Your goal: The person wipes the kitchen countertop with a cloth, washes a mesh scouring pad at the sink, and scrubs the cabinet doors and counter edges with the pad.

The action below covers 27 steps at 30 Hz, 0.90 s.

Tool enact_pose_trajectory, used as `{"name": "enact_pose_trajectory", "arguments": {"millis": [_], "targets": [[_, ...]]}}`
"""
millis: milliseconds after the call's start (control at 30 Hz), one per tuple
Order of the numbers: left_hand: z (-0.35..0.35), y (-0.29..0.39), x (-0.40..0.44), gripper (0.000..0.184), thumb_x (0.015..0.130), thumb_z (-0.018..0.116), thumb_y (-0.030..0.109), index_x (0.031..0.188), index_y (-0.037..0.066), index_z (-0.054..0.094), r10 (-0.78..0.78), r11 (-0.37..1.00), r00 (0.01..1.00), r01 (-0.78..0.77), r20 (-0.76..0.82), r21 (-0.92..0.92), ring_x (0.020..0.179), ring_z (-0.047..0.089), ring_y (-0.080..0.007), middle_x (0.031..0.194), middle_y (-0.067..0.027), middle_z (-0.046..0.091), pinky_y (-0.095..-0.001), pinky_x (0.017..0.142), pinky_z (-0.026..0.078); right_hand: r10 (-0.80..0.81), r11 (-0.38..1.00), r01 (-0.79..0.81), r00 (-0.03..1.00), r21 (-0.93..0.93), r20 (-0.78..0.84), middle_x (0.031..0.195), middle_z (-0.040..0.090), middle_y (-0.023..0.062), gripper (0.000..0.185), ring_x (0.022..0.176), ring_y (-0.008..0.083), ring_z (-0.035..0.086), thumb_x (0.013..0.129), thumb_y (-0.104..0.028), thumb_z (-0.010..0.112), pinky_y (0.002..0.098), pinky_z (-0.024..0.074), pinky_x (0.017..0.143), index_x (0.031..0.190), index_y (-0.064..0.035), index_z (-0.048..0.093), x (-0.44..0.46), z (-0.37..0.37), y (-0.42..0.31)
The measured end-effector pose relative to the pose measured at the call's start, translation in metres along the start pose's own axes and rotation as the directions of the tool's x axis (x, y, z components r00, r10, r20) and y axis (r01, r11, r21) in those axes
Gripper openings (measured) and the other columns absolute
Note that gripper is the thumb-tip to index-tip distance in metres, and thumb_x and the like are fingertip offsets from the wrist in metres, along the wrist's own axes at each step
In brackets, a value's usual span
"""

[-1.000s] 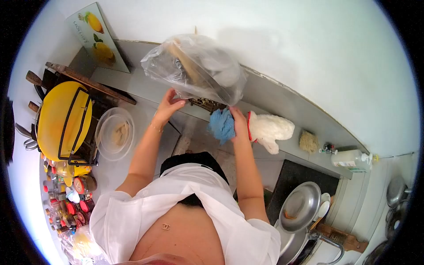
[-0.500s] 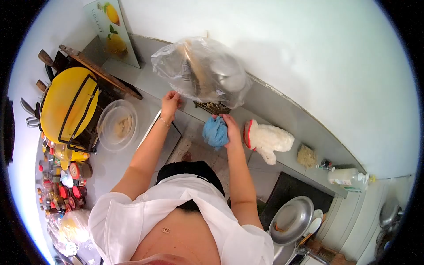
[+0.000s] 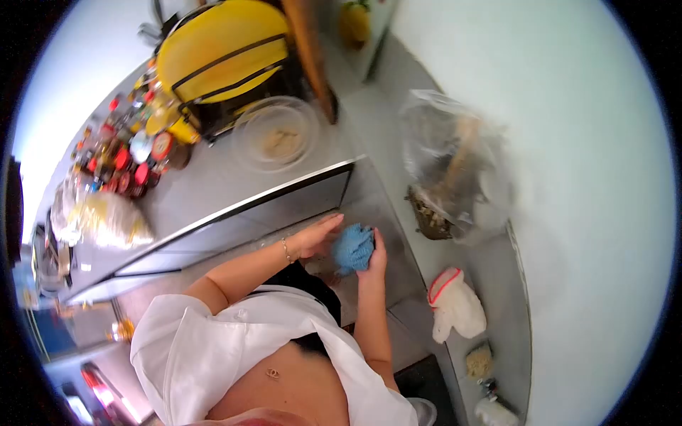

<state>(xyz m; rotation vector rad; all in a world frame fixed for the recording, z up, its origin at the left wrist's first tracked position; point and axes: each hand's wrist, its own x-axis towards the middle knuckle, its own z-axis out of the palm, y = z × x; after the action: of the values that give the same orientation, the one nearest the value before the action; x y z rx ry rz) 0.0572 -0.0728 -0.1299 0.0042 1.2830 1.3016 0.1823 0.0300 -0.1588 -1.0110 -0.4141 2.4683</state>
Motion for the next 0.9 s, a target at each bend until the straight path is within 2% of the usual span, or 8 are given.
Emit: {"name": "enact_pose_trajectory", "arguments": {"millis": [67,200,333,433,533,633,800,900], "targets": [[-0.015,-0.002,-0.017,0.063,0.083,0.053,0.047,0.131,0.013,0.029,-0.121,0.977,0.982,0.143,0.143,-0.159,0.119,0.036,-0.022,0.128,-0.0066,0.038,-0.0567,0.092,0.029,0.046,0.999,-0.045,0.998,-0.016,0.049,0.093,0.06,0.0056,0.024,0.087,0.0201,0.058,0.087,-0.028,0.049,0.0352,0.045,0.08,0.096,-0.0068,0.056,0.014,0.021,0.021],[-0.051,-0.004,-0.045,0.048,0.087,0.053,0.035,0.125,0.01,0.038,0.125,0.974,0.991,-0.132,-0.051,-0.183,0.108,0.044,-0.0192,0.119,-0.0077,0.046,-0.0442,0.089,0.038,-0.11,0.941,0.157,0.98,-0.299,0.167,0.108,0.05,0.0088,0.044,0.098,0.0188,0.05,0.083,-0.025,0.059,0.0333,0.0417,0.084,0.117,-0.0047,0.041,0.022,0.059,0.078],[-0.135,-0.017,-0.052,0.038,0.088,0.05,0.017,0.122,0.002,0.042,0.507,0.857,0.801,-0.506,-0.318,0.094,0.097,0.048,-0.0134,0.11,-0.0072,0.051,-0.0268,0.084,0.04,-0.193,0.528,0.509,0.852,-0.68,0.487,0.117,0.044,0.0146,0.068,0.106,0.021,0.044,0.073,-0.015,0.069,0.0312,0.0357,0.091,0.128,-0.0033,0.032,0.018,0.103,0.15],[-0.205,-0.005,-0.087,0.054,0.085,0.055,0.013,0.132,0.002,0.03,0.619,0.785,0.683,-0.521,-0.389,0.335,0.102,0.047,-0.0161,0.116,-0.0119,0.049,-0.0258,0.083,0.041,-0.039,0.541,0.486,0.83,-0.687,0.556,0.123,0.039,0.0135,0.067,0.109,0.0196,0.042,0.075,-0.015,0.068,0.03,0.0351,0.092,0.129,-0.0037,0.031,0.042,0.131,0.21],[-0.266,-0.004,-0.143,0.066,0.077,0.061,0.016,0.132,0.0,0.027,0.809,0.586,0.245,-0.281,-0.534,0.76,0.112,0.044,-0.0331,0.124,-0.0229,0.042,-0.0372,0.094,0.035,-0.124,0.432,0.608,0.772,-0.666,0.624,0.129,0.034,0.0216,0.071,0.114,0.03,0.041,0.071,-0.024,0.071,0.0356,0.0351,0.093,0.128,-0.0052,0.034,0.067,0.18,0.261],[-0.329,-0.018,-0.215,0.076,0.073,0.067,0.019,0.131,-0.004,0.024,0.871,0.41,-0.328,0.081,-0.365,0.908,0.122,0.031,-0.0366,0.131,-0.0246,0.032,-0.041,0.1,0.026,-0.258,-0.219,0.661,0.67,-0.717,0.696,0.132,0.029,0.024,0.076,0.118,0.0378,0.035,0.068,-0.036,0.07,0.0438,0.029,0.098,0.13,-0.0127,0.034,0.084,0.222,0.304],[-0.393,-0.017,-0.317,0.112,0.06,0.077,0.041,0.135,-0.005,0.008,0.73,0.598,-0.618,0.37,-0.293,0.711,0.127,0.014,-0.0435,0.134,-0.0327,0.016,-0.0518,0.1,0.016,-0.122,-0.525,0.565,0.69,-0.636,0.714,0.135,0.026,0.0217,0.07,0.124,0.0389,0.023,0.065,-0.038,0.068,0.0508,0.0177,0.101,0.127,-0.0192,0.041,0.124,0.242,0.388],[-0.46,-0.021,-0.344,0.128,0.052,0.075,0.057,0.134,-0.006,0.0,0.529,0.814,-0.691,0.249,-0.492,0.525,0.129,0.006,-0.0433,0.136,-0.0352,0.008,-0.0537,0.1,0.016,-0.075,-0.561,0.63,0.607,-0.537,0.791,0.133,0.028,0.0186,0.063,0.124,0.0373,0.024,0.064,-0.033,0.069,0.0495,0.0189,0.101,0.122,-0.0205,0.047,0.124,0.258,0.432]]}}
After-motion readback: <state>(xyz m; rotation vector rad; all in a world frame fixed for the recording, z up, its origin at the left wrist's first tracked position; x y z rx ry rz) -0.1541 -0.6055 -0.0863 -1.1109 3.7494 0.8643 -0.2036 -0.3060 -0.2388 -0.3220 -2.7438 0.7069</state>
